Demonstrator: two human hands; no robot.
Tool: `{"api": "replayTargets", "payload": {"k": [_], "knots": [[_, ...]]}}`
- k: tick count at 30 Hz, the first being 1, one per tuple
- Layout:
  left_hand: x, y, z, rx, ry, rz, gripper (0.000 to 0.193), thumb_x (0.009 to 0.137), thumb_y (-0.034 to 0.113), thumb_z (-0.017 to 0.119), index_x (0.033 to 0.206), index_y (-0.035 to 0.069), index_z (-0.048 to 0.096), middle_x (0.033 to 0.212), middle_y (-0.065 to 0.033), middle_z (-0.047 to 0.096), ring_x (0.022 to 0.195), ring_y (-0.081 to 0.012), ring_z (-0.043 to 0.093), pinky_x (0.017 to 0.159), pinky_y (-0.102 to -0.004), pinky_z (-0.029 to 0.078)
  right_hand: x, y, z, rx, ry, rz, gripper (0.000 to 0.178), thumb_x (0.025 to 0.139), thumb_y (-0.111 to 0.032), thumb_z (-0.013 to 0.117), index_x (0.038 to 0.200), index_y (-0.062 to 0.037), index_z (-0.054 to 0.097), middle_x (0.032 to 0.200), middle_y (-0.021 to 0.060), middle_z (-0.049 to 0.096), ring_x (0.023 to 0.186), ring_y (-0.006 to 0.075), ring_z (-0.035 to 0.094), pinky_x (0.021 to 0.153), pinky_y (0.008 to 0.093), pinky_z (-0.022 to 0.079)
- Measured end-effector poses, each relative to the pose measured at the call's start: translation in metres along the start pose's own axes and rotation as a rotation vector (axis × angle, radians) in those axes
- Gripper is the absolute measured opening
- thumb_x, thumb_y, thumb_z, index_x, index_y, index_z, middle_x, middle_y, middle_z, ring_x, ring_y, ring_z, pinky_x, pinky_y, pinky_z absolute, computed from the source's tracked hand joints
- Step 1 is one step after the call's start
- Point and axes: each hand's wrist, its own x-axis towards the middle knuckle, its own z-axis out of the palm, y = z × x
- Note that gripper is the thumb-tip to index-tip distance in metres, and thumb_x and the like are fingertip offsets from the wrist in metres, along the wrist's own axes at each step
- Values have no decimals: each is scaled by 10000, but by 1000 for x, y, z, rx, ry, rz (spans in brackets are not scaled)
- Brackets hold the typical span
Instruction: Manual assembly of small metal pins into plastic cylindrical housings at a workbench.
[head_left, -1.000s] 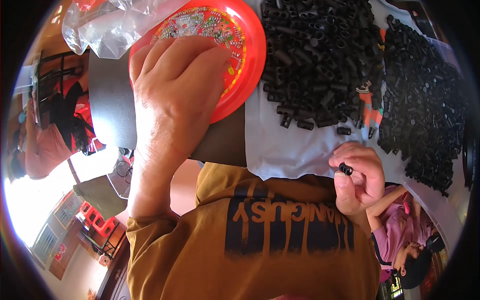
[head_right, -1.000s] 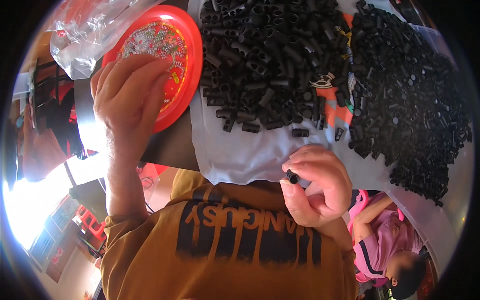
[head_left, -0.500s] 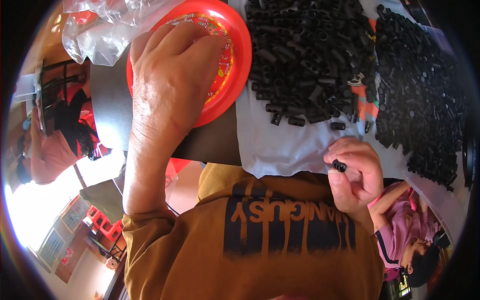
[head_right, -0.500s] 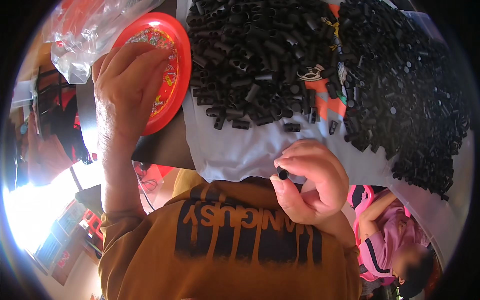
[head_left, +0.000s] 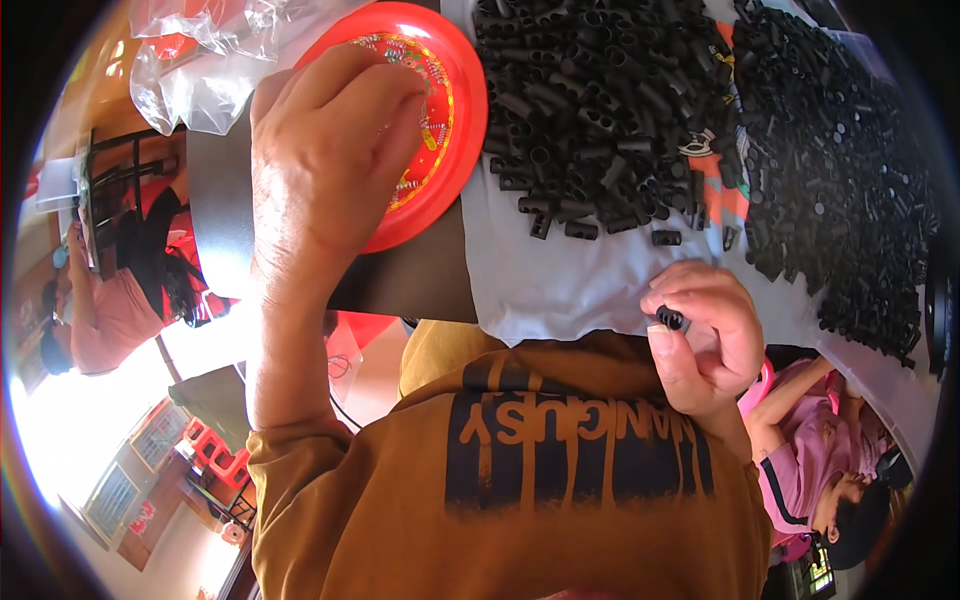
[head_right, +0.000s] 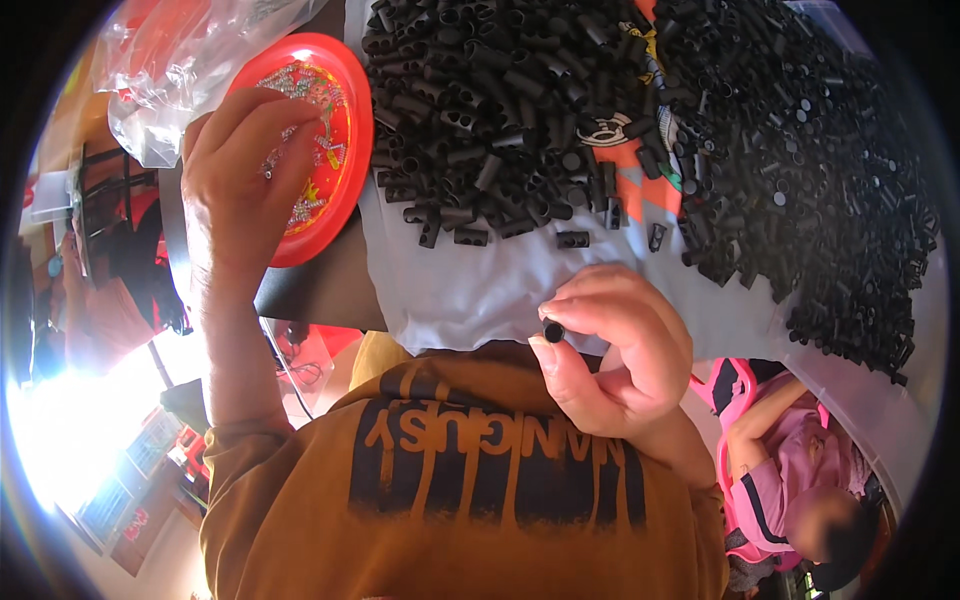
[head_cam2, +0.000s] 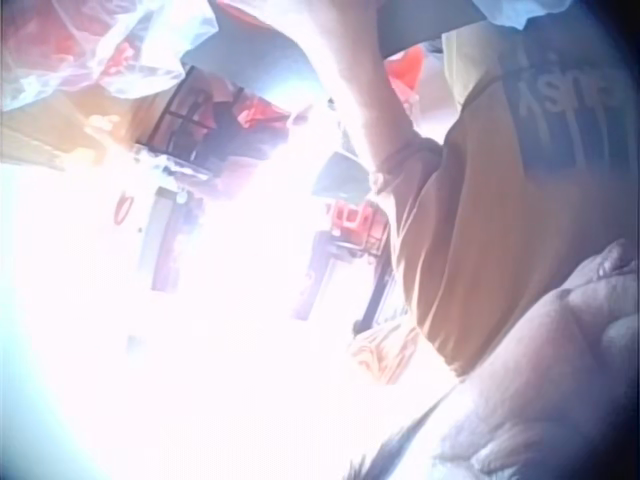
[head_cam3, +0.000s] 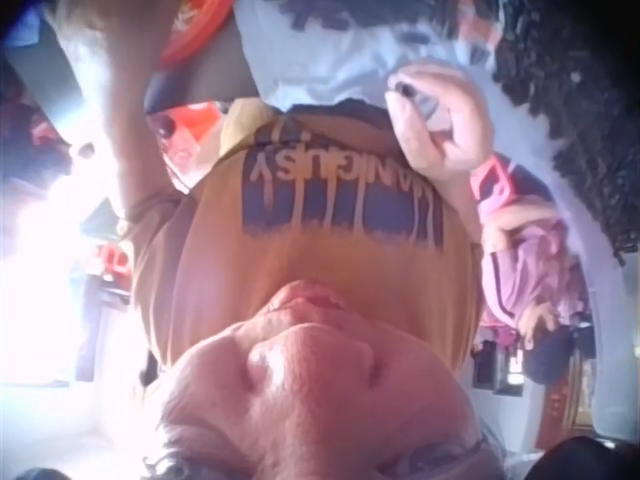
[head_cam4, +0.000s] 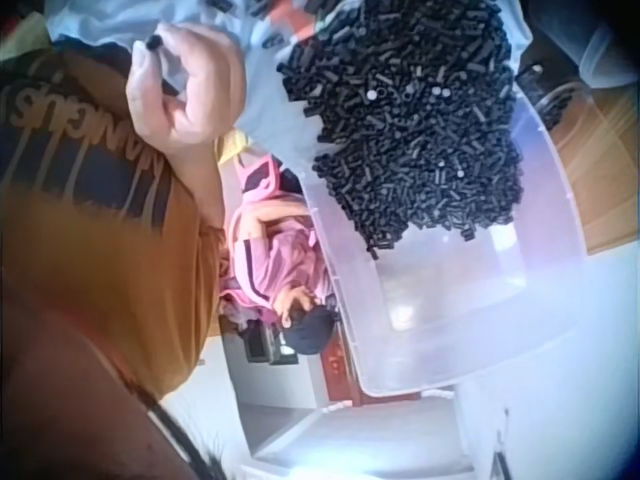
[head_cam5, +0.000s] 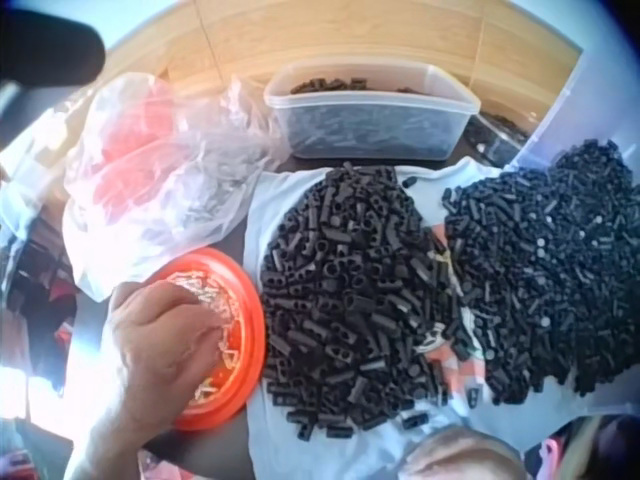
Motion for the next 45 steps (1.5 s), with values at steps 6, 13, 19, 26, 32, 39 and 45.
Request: {"api": "replayTargets", "payload": {"k": [6,13,19,26,32,39,45], "knots": [[-4,-3,0,-67,0,-105,94,761,88,677,850,87,648,848,-54,626,777,-266,609,762,-366,443,1,1,-1,-10,-1,1,269,719,74,658,978,52,586,871,141,627,724,230,589,641,316,481],[0,0,0,-59,-20,-59,86,788,102,652,874,97,651,860,-47,624,781,-279,596,788,-381,442,1,-1,0,-24,2,15,270,716,70,668,974,50,589,862,139,626,730,231,593,660,321,485],[11,2,1,46,-82,13,67,797,96,617,861,85,631,840,-59,613,787,-276,590,776,-392,433,1,-1,0,-50,4,18,266,717,60,679,968,44,590,855,141,626,729,229,596,658,319,488],[10,0,1,152,-104,63,68,748,80,613,816,78,614,799,-61,594,755,-266,588,733,-382,436,1,0,0,-23,7,7,265,722,62,671,973,46,586,873,141,629,726,231,593,643,319,488],[6,-2,7,132,-44,28,85,749,84,621,834,80,613,812,-47,590,725,-283,578,706,-388,453,2,0,0,-19,-1,-5,262,724,68,664,973,50,584,875,142,629,724,229,590,633,315,485],[13,-5,2,142,-61,123,93,753,91,629,841,85,600,816,-62,589,685,-302,565,681,-392,463,2,0,1,-23,10,-5,257,726,66,662,973,52,589,866,137,626,723,228,590,634,311,483],[12,-10,5,190,-102,155,105,748,81,644,844,83,600,805,-74,586,689,-312,568,646,-391,471,1,0,3,-16,33,-12,256,727,67,668,970,50,590,860,132,626,723,227,591,636,312,483]]}}
